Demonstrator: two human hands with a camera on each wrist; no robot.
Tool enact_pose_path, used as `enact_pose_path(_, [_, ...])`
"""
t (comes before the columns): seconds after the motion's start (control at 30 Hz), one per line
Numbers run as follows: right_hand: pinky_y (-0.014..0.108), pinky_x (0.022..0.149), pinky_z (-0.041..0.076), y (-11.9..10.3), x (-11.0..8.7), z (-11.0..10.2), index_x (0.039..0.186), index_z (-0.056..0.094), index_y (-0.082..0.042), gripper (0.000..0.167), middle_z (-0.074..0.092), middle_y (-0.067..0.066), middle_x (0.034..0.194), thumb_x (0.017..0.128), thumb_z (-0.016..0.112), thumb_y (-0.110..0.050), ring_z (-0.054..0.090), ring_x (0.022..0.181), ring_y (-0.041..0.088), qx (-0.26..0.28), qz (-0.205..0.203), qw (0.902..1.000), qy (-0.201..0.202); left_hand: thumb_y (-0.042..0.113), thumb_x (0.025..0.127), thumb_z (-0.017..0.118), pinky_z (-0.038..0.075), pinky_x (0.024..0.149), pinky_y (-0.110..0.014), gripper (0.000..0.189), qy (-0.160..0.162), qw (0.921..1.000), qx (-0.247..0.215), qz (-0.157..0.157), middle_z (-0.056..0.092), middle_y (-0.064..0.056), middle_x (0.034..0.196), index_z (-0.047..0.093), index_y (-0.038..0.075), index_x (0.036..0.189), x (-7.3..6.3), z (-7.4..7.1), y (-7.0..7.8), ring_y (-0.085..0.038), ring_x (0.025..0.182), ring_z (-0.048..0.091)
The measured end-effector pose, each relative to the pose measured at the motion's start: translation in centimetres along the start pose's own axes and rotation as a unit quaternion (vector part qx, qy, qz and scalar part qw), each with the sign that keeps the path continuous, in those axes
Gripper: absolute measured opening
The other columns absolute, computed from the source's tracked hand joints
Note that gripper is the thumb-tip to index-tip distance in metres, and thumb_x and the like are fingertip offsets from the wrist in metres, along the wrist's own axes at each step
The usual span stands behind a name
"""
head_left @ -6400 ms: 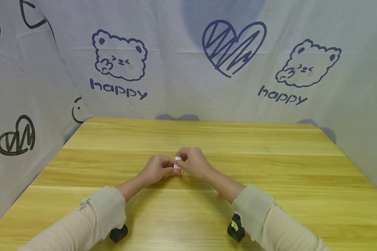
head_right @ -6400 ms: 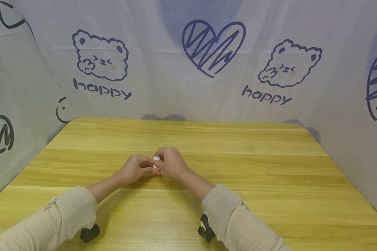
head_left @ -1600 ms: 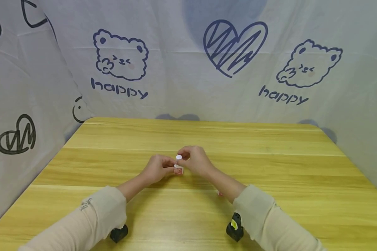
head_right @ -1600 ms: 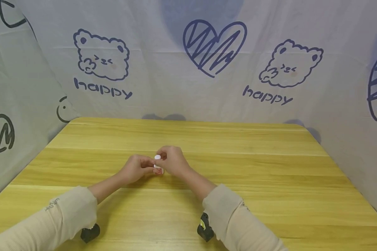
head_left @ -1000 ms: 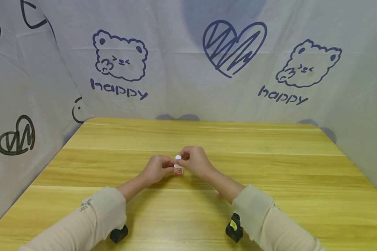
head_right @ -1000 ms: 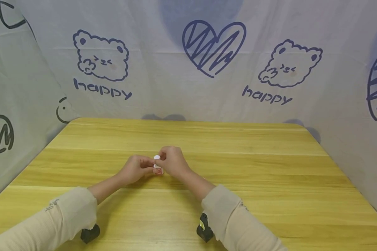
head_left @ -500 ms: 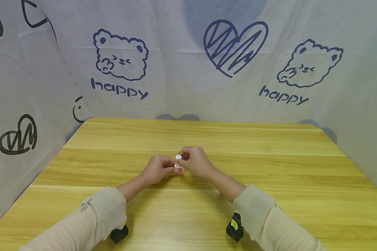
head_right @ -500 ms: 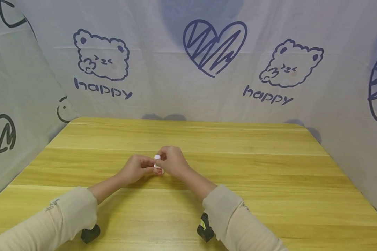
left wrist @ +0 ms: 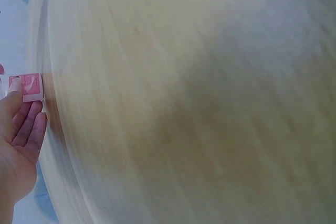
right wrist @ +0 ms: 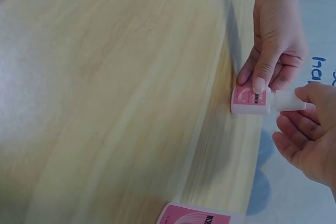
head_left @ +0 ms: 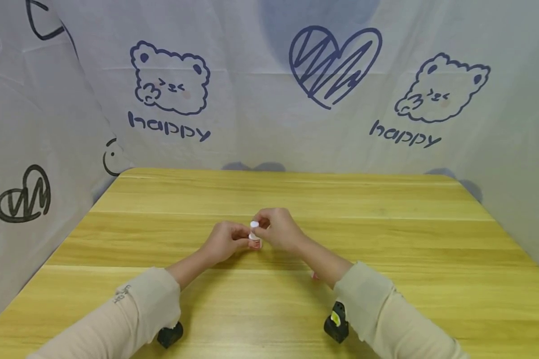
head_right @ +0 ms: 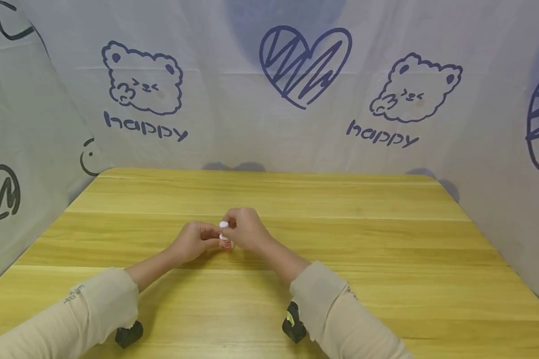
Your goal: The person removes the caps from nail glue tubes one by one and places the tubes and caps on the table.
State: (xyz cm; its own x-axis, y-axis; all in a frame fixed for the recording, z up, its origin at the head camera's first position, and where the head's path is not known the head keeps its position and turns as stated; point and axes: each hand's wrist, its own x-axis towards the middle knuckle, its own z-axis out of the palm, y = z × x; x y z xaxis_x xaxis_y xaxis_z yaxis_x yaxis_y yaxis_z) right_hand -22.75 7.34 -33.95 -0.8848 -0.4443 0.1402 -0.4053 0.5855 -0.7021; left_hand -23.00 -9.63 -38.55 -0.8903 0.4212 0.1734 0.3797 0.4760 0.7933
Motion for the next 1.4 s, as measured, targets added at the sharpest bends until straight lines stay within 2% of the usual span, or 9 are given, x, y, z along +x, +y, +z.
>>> enact_pose_path(0.43, [0.02,0.068,0.049,-0.4,0.0,-0.8,0.093,0.067,-0.001,0.01,0.068,0.008,0.084,0.089,0.061,-0.007,0.06,0.077,0.013,-0.018,-0.021,0.9994,-0.022,0.006,0.082,0.067,0.056,0.073,-0.025,0.017,0.007,0.9999,0.009,0.012,0.072,-0.016,0.091,0.071,-0.005,0.095,0.1,0.0,-0.1,-0.024,0.087,0.069])
enact_pose_path(0.77, [0.019,0.066,0.048,-0.4,0.1,-1.0,0.093,0.066,-0.002,0.011,0.067,0.007,0.084,0.088,0.063,-0.011,0.059,0.076,0.013,-0.021,-0.015,0.9997,-0.004,0.007,0.082,0.068,0.056,0.075,-0.027,0.018,0.01,0.9999,0.013,0.006,0.072,-0.015,0.091,0.071,-0.004,0.096,0.2,0.2,-0.3,-0.024,0.088,0.069])
enact_pose_path(1.07, [0.019,0.065,0.047,-0.2,-0.2,-1.3,0.087,0.063,-0.003,0.009,0.066,0.006,0.081,0.085,0.066,-0.011,0.058,0.074,0.012,0.007,-0.01,0.9997,0.021,0.007,0.082,0.068,0.056,0.074,-0.027,0.019,0.01,0.9998,0.014,0.004,0.072,-0.016,0.091,0.07,-0.005,0.095,0.1,0.2,-0.3,-0.024,0.087,0.069])
enact_pose_path(1.4, [0.019,0.064,0.048,-0.1,-0.7,-1.4,0.09,0.063,-0.003,0.007,0.065,0.007,0.083,0.086,0.064,-0.009,0.058,0.076,0.013,0.014,-0.023,0.9994,0.021,0.008,0.082,0.067,0.056,0.074,-0.026,0.019,0.01,0.9997,0.021,0.005,0.072,-0.017,0.092,0.07,-0.005,0.096,0.0,0.4,-0.4,-0.025,0.088,0.069])
